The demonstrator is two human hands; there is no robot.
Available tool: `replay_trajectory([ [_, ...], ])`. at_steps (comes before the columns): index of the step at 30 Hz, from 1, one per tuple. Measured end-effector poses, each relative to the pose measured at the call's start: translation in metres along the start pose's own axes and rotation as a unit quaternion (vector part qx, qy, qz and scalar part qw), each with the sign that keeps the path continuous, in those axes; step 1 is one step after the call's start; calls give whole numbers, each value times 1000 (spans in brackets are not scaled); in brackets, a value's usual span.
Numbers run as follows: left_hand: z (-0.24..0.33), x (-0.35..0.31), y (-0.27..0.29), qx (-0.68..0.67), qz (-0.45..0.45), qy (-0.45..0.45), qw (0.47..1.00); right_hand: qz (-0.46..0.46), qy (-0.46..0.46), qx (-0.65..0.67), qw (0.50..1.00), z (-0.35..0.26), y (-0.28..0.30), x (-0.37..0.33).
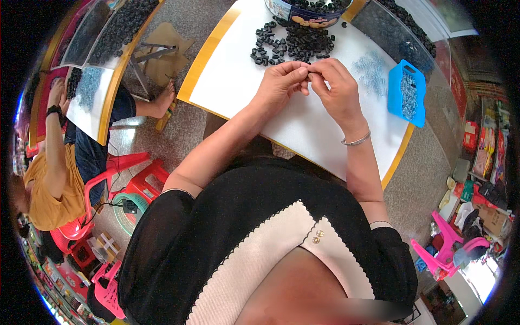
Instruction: The person assembles small black plastic housings by hand, inserting small blue plastic inserts into them at a table.
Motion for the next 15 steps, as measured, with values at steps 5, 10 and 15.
replay_trajectory([
  [5,-1,0,1,3,11,11,1000,-10,-48,44,998,3,5,0],
  [10,-1,7,5,-24,11,28,999,20,-89,99,991,15,14,4],
  [15,8,-3,0,2,33,41,999,-3,-57,73,996,3,8,11],
])
Point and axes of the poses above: each hand's wrist, its own x-axis towards the middle knuckle, its own y-axis out of the back of the hand, z = x × y, the point moved 5 cm from there along x, towards the middle knuckle, and after that the axes turned 3 degrees about x, right-handed, at the moved point
